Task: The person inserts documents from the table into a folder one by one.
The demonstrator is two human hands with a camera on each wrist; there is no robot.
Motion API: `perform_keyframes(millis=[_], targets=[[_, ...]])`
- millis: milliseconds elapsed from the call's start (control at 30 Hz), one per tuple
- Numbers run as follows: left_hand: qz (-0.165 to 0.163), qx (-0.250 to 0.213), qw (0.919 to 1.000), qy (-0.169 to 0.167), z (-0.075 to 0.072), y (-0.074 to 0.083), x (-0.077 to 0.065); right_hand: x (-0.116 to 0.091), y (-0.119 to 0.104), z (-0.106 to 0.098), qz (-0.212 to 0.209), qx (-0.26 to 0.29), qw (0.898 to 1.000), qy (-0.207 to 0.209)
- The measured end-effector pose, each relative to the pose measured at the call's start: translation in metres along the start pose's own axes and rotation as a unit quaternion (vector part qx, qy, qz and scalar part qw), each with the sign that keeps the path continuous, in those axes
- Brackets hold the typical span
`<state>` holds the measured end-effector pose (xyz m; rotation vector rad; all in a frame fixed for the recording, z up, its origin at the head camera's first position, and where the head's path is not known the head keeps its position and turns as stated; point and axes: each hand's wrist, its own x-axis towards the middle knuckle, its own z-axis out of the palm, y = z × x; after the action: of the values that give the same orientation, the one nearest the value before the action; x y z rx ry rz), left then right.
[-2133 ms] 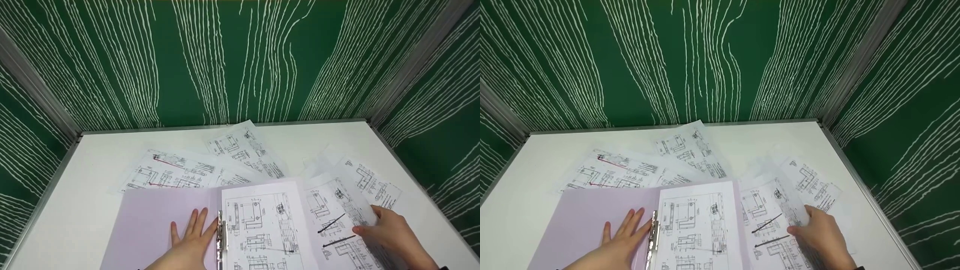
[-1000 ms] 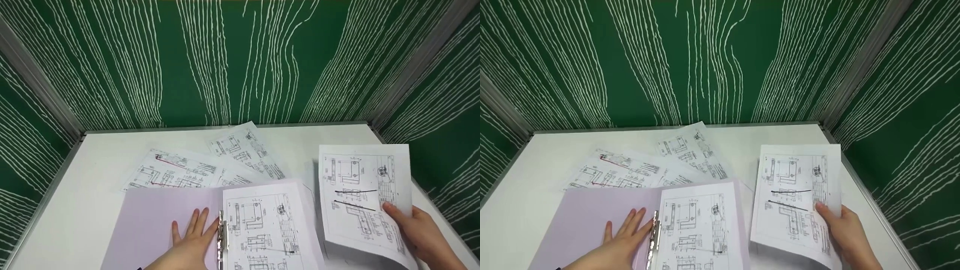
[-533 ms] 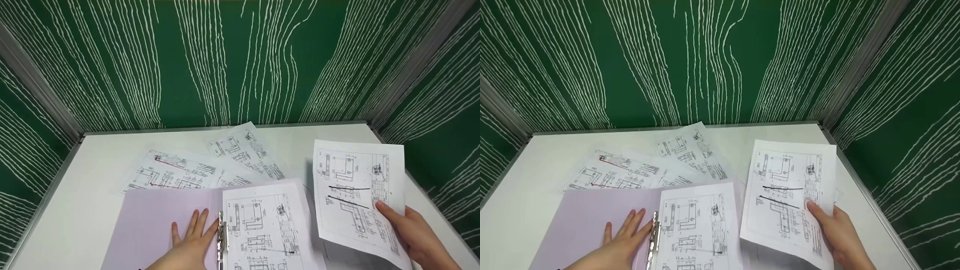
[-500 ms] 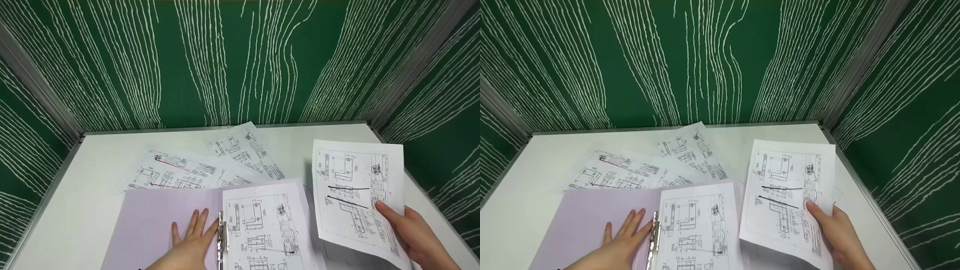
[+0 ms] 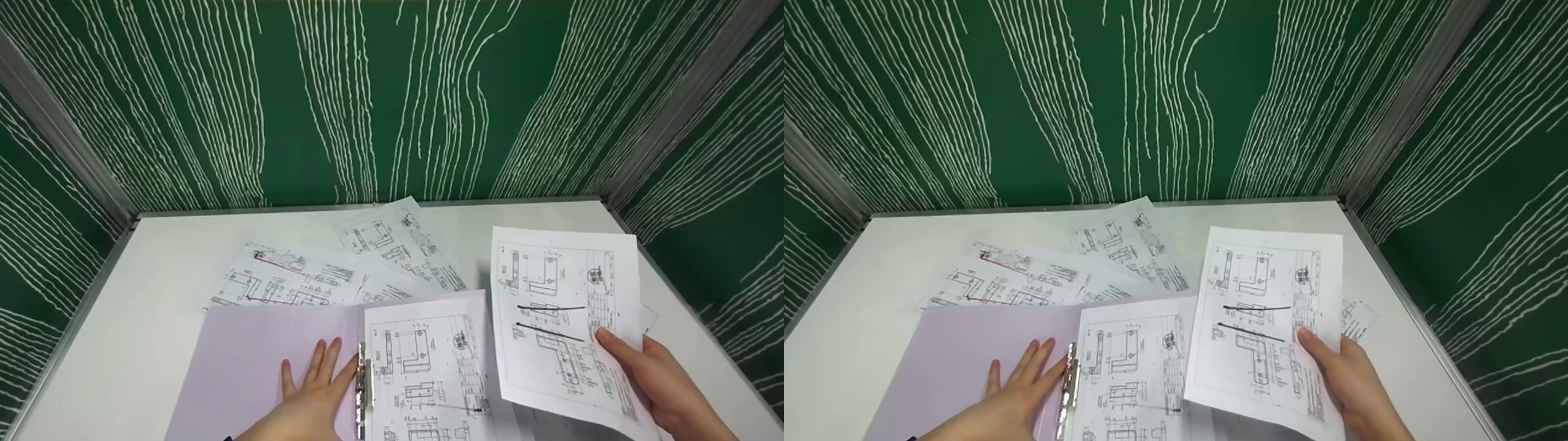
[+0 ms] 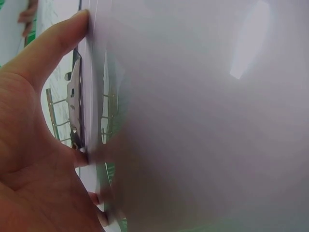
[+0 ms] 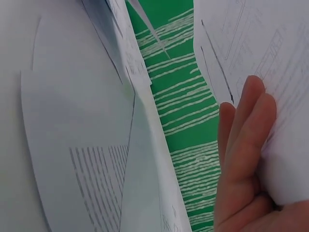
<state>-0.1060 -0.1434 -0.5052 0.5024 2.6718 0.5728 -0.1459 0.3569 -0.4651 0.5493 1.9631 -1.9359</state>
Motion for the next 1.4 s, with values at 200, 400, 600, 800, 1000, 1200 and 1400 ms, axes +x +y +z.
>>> perform_keyframes(millis=[200,400,600,800,1000,1200,1400], targets=[[-0.001,0.004,1.0000,-0.005,0.001,-0.001,0.001,-0.013,0.000,0.023,0.016,0.031,0.999,-0.040],[-0.002,0.008,0.9999,-0.007,-0.001,0.000,0.000,-0.032,-0.001,0.053,0.074,0.131,0.979,-0.135],[-0.007,0.008,0.9999,0.000,-0.001,0.002,-0.001,-0.050,0.002,0.079,0.090,0.178,0.949,-0.244],[-0.008,0.008,0.9999,0.002,0.000,0.002,-0.002,-0.058,0.011,0.094,0.072,0.147,0.950,-0.266],[-0.007,0.005,1.0000,0.000,0.000,0.002,-0.001,-0.059,0.020,0.104,0.040,0.114,0.955,-0.271],[-0.008,0.008,0.9999,-0.009,0.000,0.001,-0.001,-0.060,0.026,0.115,0.036,0.102,0.952,-0.287],[-0.010,0.005,0.9999,-0.008,0.000,0.001,0.000,-0.056,0.032,0.128,-0.011,0.075,0.943,-0.323]])
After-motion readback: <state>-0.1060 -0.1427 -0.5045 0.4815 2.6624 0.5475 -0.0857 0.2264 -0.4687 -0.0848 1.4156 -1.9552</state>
